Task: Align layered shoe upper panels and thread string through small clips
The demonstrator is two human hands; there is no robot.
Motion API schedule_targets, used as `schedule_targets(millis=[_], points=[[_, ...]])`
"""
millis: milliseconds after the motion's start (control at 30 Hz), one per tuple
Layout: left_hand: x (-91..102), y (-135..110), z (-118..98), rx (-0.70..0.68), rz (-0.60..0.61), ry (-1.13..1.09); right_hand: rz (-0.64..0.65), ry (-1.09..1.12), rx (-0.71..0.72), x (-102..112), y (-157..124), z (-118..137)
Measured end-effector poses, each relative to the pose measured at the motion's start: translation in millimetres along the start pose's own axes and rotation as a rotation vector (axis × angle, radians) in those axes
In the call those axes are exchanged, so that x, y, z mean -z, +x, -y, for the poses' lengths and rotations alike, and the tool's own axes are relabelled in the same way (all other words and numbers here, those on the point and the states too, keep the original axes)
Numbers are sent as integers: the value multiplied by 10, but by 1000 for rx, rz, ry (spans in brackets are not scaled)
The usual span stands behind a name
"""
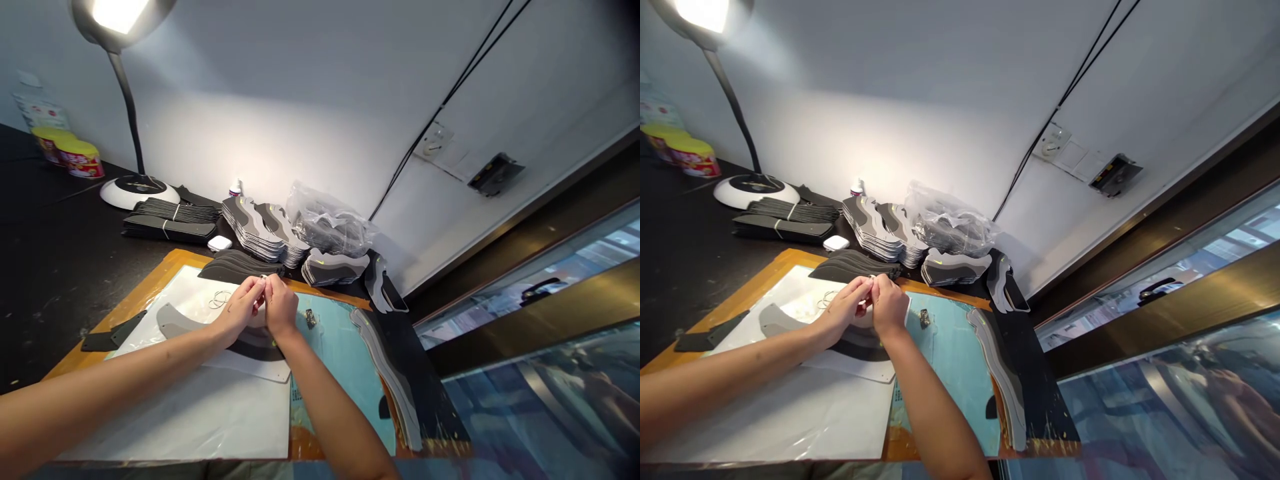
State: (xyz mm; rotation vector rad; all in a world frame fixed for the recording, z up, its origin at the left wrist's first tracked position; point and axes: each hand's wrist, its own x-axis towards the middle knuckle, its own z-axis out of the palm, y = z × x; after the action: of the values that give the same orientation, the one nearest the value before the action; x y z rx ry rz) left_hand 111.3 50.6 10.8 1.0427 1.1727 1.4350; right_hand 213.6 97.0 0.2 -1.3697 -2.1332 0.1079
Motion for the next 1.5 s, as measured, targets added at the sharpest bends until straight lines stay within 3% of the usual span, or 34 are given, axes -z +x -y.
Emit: schedule_targets(millis=[233,367,467,600,767,933,1100,1267,1367,1500], points=[[84,88,-25,128,84,-220,23,722,-136,8,-22,20],[177,157,-75,139,58,-241,73,894,-177,-25,-12,10],[236,170,-148,109,25,-171,72,868,-172,-10,-26,10],[267,154,-205,102,-2,-45,41,601,-106,55,-72,28],[258,168,-152,183,65,25,7,428,-60,119,-92,44],[356,170,-303,186,162,90,118,414,-24,245,-63,20],[568,159,-524,70,284,174,283,794,-100,275,-55,64],[641,34,-568,-306,258,417,437,1167,-152,275,-80,171],[617,-81,-612,-418,212,562,463,1195,-142,289,-109,185],[615,-145,-629,-451,198,643,458,936,3,281,-147,150]])
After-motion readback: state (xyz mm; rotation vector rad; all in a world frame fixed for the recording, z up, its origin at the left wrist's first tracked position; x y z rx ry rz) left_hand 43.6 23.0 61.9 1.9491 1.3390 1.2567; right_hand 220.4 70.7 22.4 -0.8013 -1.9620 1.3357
